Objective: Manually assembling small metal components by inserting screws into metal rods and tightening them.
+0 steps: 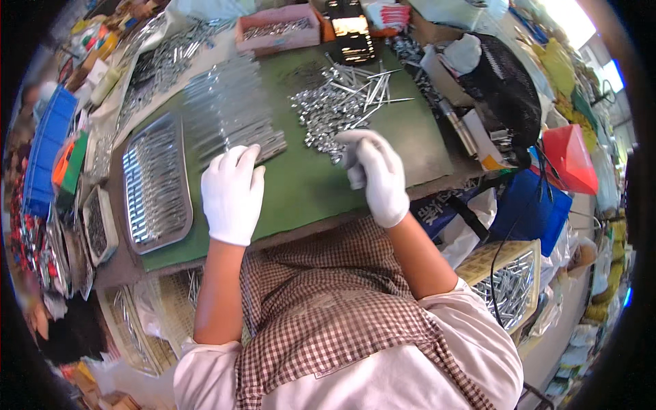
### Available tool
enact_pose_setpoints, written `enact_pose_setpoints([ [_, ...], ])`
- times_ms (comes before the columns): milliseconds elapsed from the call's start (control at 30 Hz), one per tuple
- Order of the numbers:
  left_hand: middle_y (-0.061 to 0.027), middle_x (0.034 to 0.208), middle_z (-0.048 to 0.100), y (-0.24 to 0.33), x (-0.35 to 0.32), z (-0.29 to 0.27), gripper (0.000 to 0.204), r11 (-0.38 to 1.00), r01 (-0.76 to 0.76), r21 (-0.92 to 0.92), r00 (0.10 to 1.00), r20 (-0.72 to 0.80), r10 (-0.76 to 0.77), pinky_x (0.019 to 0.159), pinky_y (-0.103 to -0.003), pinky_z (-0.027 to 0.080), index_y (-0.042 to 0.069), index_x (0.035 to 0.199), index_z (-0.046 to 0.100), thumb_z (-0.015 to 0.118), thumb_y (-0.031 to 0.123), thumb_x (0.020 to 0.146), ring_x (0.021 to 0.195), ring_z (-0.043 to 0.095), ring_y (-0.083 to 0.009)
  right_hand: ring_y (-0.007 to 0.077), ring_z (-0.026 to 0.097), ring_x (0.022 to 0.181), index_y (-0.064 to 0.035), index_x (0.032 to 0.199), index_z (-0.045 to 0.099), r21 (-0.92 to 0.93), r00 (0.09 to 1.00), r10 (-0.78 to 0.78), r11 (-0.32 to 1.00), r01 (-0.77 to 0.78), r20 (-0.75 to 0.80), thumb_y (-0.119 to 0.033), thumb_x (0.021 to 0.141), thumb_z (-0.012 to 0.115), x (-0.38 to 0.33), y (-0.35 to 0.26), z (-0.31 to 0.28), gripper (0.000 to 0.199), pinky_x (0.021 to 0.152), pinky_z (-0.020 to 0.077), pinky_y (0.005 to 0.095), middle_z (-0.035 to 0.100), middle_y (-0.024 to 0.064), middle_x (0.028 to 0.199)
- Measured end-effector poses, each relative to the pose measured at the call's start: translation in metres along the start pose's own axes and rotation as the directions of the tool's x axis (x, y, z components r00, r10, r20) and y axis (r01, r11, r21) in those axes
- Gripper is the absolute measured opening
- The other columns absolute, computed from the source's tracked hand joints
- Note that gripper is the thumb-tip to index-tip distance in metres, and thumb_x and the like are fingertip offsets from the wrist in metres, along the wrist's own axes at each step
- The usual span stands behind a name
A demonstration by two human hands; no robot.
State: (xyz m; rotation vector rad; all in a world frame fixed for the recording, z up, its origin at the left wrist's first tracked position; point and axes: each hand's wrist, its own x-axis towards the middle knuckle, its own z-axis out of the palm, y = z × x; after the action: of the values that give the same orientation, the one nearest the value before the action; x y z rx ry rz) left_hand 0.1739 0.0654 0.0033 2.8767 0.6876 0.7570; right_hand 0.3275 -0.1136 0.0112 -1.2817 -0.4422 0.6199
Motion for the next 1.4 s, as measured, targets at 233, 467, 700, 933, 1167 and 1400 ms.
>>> enact_pose_setpoints([
  [233, -0.0096, 0.101, 0.065, -0.006, 0.004, 0.021, 0.025, 1.000, -0.015, 0.007, 0.998, -0.055, 0.015, 0.087, -0.045, 0.051, 0.009, 0.107, 0.071, 0.075, 0.012, 0.082, 0.097, 0.061, -0.0330, 0.0361, 0.069, 0.104, -0.0087, 0.122, 0.068, -0.978, 0.471, -0.873, 0.190, 0.081, -0.131, -0.032, 0.093, 0.070, 0.111, -0.078, -0.128, 0.037, 0.092, 0.0543, 0.0417, 0.070, 0.0179, 0.113],
  [467, -0.0068, 0.102, 0.065, -0.009, 0.008, 0.025, 0.024, 0.999, -0.051, -0.001, 0.996, -0.079, 0.051, 0.082, -0.044, 0.051, 0.013, 0.106, 0.069, 0.074, 0.017, 0.083, 0.096, 0.061, -0.0311, 0.0411, 0.068, 0.107, -0.0175, 0.140, 0.054, -0.951, 0.662, -0.714, 0.021, -0.307, -0.229, -0.042, 0.089, 0.069, 0.174, -0.095, -0.173, 0.059, 0.088, 0.0559, 0.0492, 0.067, 0.0193, 0.120],
  [700, -0.0097, 0.101, 0.065, -0.012, 0.002, 0.024, 0.021, 0.999, 0.008, -0.046, 0.998, -0.068, -0.011, 0.085, -0.044, 0.050, 0.010, 0.104, 0.071, 0.074, 0.014, 0.084, 0.096, 0.061, -0.0332, 0.0273, 0.072, 0.088, -0.0107, 0.118, 0.068, -0.855, 0.693, -0.695, 0.229, 0.465, 0.190, -0.024, 0.068, 0.088, 0.038, -0.086, -0.046, 0.055, 0.078, 0.0583, 0.0358, 0.072, 0.0116, 0.110],
  [933, -0.0091, 0.100, 0.066, -0.008, 0.008, 0.023, 0.021, 0.997, -0.040, -0.068, 0.995, -0.095, 0.033, 0.082, -0.045, 0.051, 0.010, 0.105, 0.071, 0.072, 0.013, 0.084, 0.094, 0.061, -0.0337, 0.0292, 0.067, 0.082, -0.0246, 0.110, 0.068, -0.696, 0.725, -0.135, 0.209, 0.687, 0.675, -0.020, 0.081, 0.070, 0.002, -0.007, 0.027, 0.030, 0.070, 0.0568, 0.0409, 0.071, 0.0025, 0.092],
  [1167, -0.0094, 0.104, 0.066, -0.008, 0.005, 0.024, 0.021, 0.999, 0.001, -0.042, 0.998, -0.056, -0.003, 0.090, -0.043, 0.050, 0.010, 0.106, 0.073, 0.074, 0.012, 0.085, 0.099, 0.061, -0.0328, 0.0302, 0.069, 0.085, -0.0172, 0.115, 0.070, -0.813, 0.847, -0.164, 0.237, 0.532, 0.506, -0.017, 0.075, 0.075, -0.009, -0.010, -0.017, 0.041, 0.078, 0.0558, 0.0398, 0.073, 0.0070, 0.100],
  [1400, -0.0083, 0.100, 0.066, -0.007, 0.006, 0.025, 0.023, 0.999, -0.030, -0.011, 0.995, -0.096, 0.029, 0.084, -0.044, 0.052, 0.009, 0.105, 0.072, 0.075, 0.012, 0.083, 0.094, 0.062, -0.0324, 0.0346, 0.068, 0.085, -0.0119, 0.108, 0.072, -0.923, 0.868, -0.395, 0.105, 0.369, 0.302, -0.018, 0.080, 0.073, 0.000, -0.035, -0.088, 0.028, 0.078, 0.0543, 0.0428, 0.074, 0.0111, 0.096],
])
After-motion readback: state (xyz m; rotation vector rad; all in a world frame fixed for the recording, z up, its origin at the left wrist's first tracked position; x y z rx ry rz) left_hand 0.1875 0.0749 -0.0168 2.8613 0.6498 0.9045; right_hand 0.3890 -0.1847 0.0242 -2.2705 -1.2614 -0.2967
